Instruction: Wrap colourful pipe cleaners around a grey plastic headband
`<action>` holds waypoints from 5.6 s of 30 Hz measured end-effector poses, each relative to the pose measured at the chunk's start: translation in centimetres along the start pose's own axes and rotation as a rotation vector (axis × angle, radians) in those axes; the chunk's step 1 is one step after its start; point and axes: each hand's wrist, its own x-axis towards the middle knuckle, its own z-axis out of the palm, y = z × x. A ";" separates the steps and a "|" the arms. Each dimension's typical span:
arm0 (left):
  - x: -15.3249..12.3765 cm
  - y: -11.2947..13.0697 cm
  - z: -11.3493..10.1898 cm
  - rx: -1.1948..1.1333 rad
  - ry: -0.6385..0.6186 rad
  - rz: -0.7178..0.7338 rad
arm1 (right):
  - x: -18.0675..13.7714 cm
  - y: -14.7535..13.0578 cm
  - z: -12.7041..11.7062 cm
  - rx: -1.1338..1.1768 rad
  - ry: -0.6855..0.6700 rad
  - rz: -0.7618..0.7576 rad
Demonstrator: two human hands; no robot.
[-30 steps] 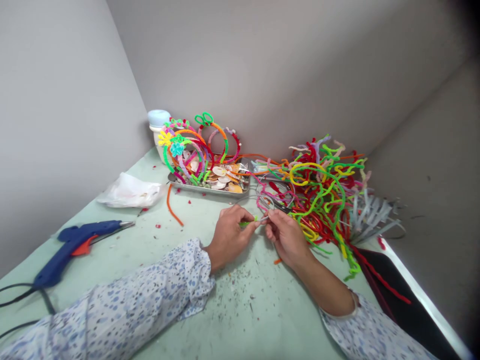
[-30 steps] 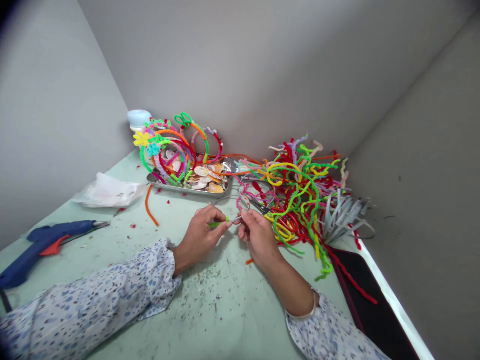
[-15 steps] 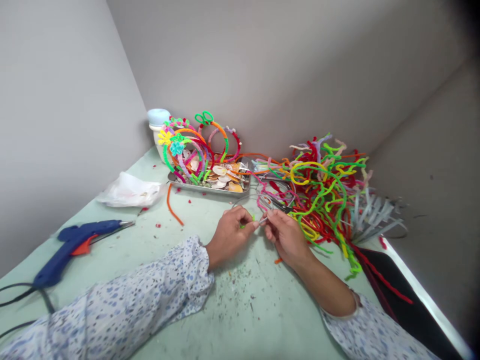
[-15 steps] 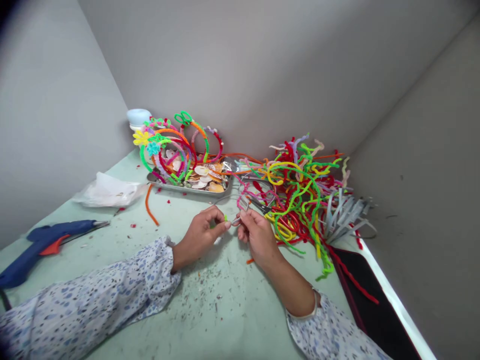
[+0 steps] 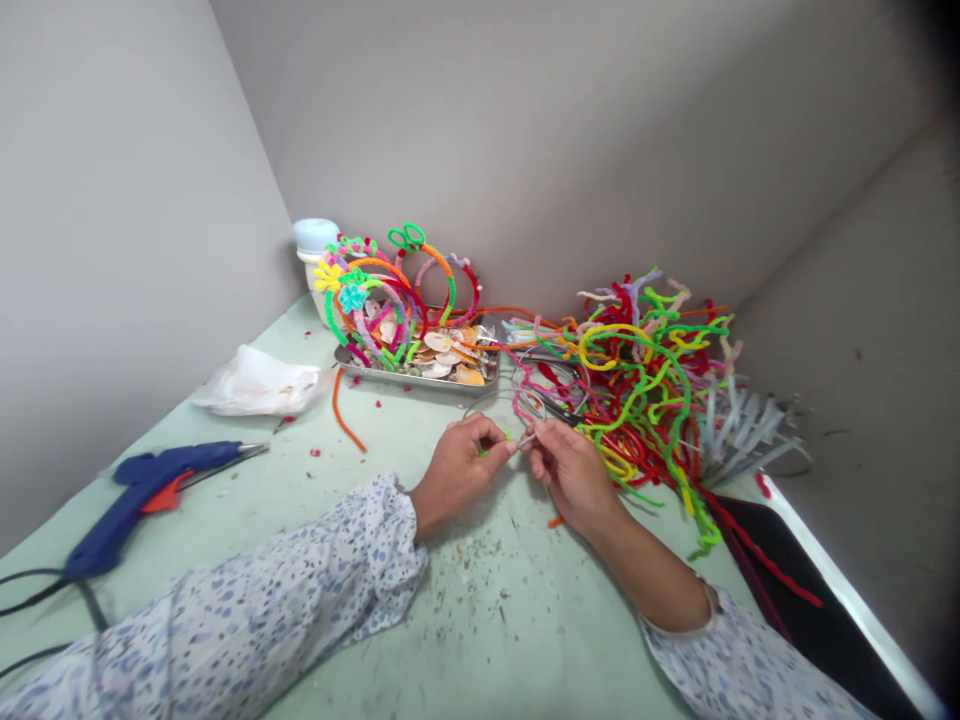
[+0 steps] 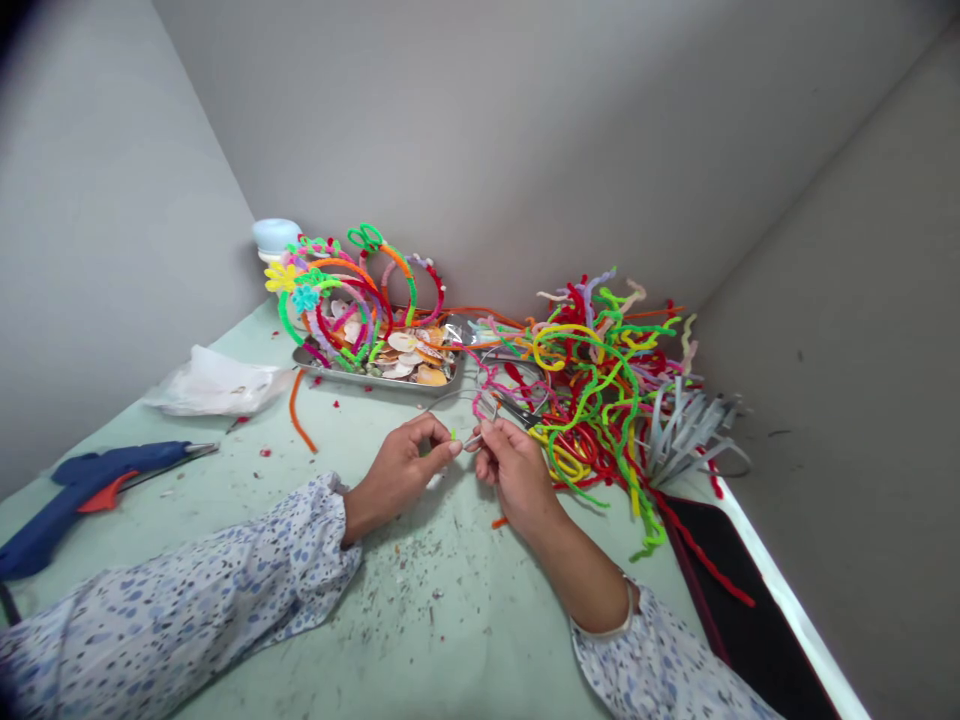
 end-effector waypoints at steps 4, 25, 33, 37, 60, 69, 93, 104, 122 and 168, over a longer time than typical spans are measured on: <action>0.0 -0.2 0.0 -0.007 -0.013 0.008 | 0.0 0.0 0.0 -0.015 -0.006 -0.006; -0.5 -0.1 0.4 0.244 0.189 0.230 | 0.0 -0.3 0.2 0.047 0.078 0.013; -0.4 -0.1 0.3 0.311 0.160 0.243 | 0.0 -0.4 0.3 0.015 0.073 0.011; -0.3 0.0 0.3 0.313 0.156 0.245 | 0.0 -0.4 0.2 -0.006 0.079 0.013; -0.2 -0.1 0.2 0.321 0.190 0.257 | 0.1 -0.5 0.2 0.039 0.076 0.033; -0.2 0.0 0.2 0.318 0.201 0.272 | 0.1 -0.5 0.3 0.065 0.069 0.041; -0.1 -0.3 0.2 0.331 0.213 0.276 | 0.0 -0.6 0.2 0.059 0.066 0.043; -0.1 -0.3 0.3 0.316 0.165 0.260 | 0.1 -0.4 0.1 0.070 0.061 0.034; -0.1 -0.2 0.4 0.362 0.082 0.207 | 0.2 -0.2 0.2 0.114 0.113 0.016; 0.0 -0.2 0.1 0.281 -0.027 0.131 | 0.1 -0.4 0.3 0.114 0.118 0.021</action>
